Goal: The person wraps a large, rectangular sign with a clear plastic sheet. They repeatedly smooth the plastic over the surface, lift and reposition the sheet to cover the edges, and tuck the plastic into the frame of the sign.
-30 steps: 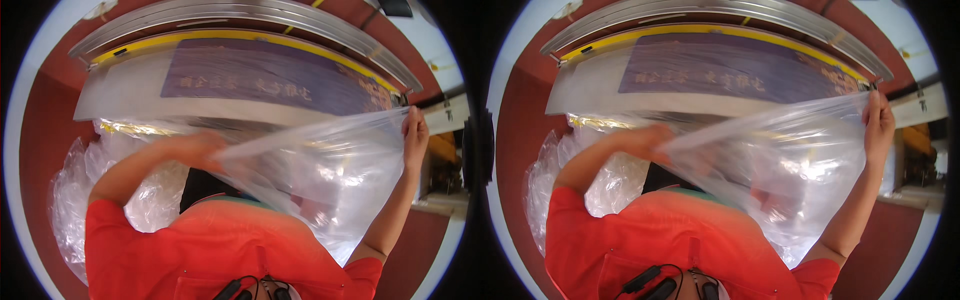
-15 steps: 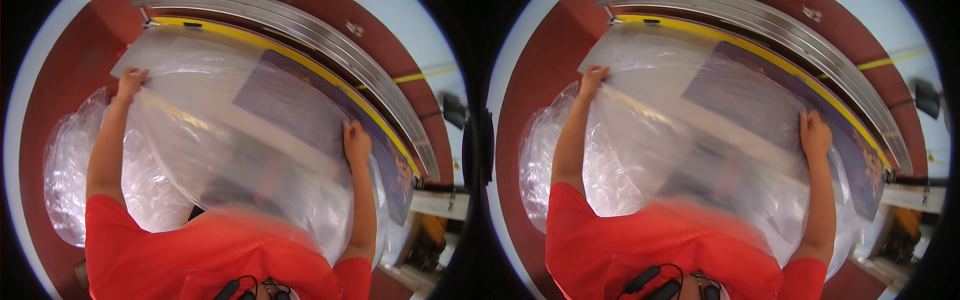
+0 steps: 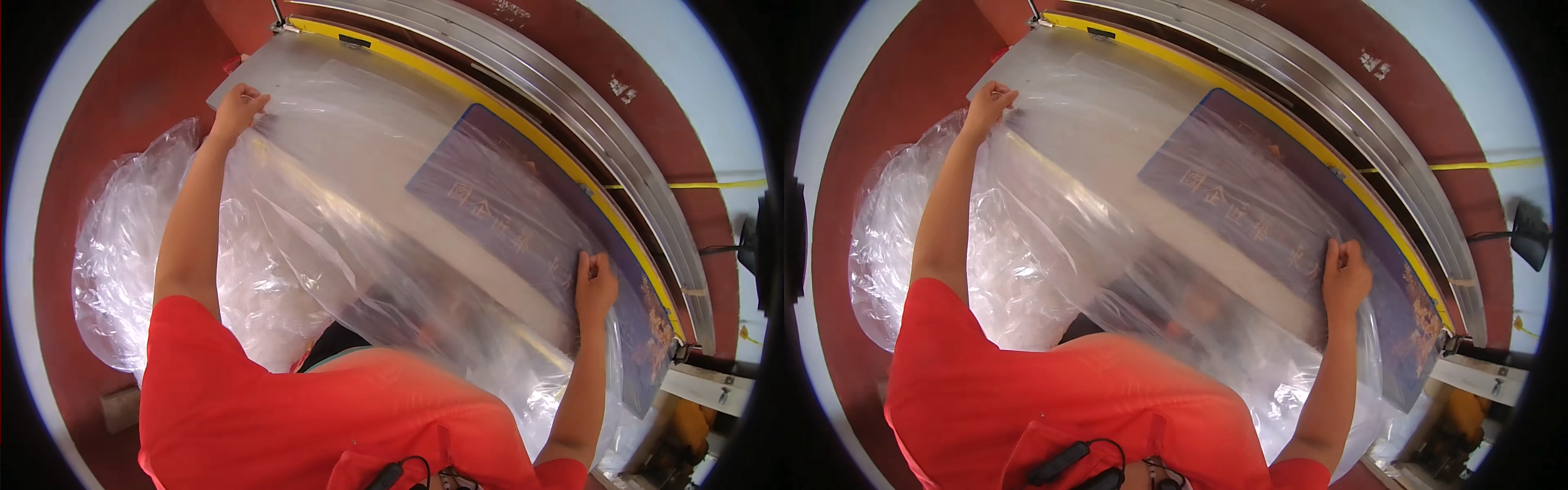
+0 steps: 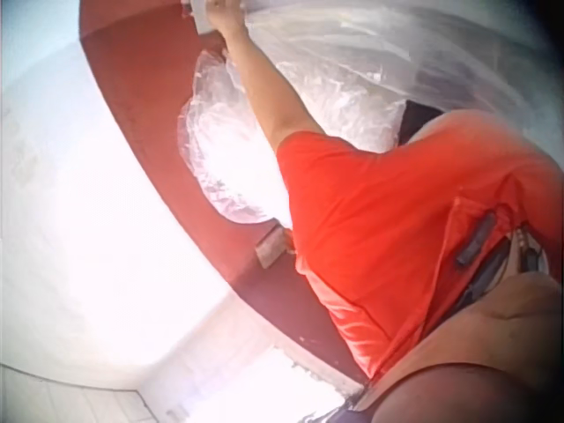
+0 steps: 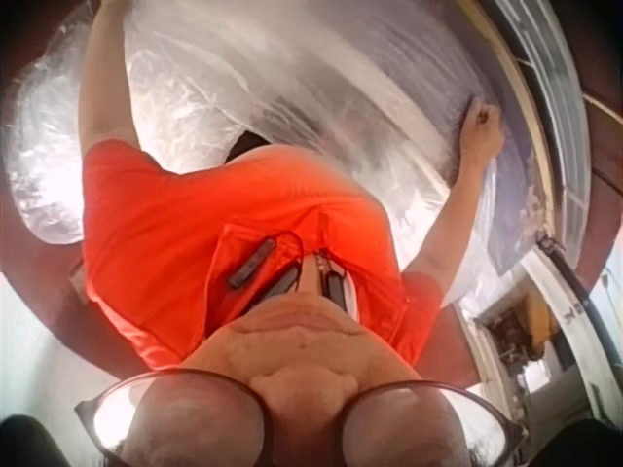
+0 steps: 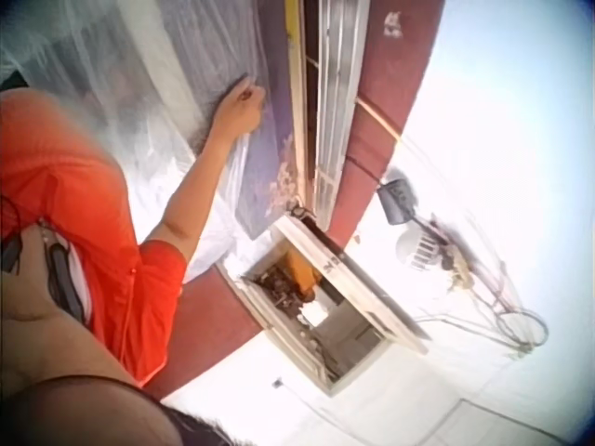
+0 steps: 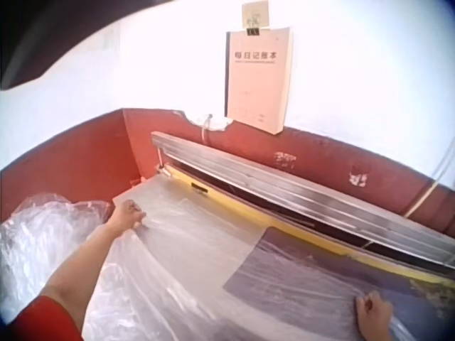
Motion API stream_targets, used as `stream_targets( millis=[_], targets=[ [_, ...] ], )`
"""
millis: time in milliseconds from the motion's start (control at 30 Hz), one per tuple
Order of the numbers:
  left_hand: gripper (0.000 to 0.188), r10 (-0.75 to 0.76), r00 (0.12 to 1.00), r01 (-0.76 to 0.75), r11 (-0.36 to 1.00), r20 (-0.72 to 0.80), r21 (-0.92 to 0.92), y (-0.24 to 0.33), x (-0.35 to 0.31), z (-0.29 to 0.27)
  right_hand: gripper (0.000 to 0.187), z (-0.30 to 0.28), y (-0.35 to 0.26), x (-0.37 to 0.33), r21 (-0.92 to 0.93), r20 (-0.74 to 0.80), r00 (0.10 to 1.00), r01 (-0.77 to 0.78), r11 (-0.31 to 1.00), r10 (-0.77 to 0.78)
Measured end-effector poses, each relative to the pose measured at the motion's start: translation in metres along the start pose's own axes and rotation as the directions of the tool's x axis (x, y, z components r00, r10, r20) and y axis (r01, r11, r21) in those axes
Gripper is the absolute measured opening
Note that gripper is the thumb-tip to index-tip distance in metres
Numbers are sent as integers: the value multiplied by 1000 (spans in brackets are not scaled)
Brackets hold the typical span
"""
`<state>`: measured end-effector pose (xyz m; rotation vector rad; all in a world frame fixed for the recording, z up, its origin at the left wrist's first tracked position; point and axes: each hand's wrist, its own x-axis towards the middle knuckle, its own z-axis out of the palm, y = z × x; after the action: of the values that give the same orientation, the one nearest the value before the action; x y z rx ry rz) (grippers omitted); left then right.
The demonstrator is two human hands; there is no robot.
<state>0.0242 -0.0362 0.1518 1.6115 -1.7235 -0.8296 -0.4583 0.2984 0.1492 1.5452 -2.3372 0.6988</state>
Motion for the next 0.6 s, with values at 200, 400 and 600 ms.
stream_targets(
  millis=[200, 400, 600],
  targets=[
    [25, 614, 788, -539, 641, 56, 546, -17, 8, 13, 23, -31, 7, -5, 92, 74, 990, -128, 987, 122],
    [25, 783, 611, -674, 437, 116, 595, 40, -2, 97, 24, -37, 24, -28, -88, -37, 993, -113, 990, 110],
    [29, 452, 892, -346, 654, 19, 673, 38, 83, 105, 22, -34, 26, -34, -91, 11, 989, -143, 986, 145]
  ],
)
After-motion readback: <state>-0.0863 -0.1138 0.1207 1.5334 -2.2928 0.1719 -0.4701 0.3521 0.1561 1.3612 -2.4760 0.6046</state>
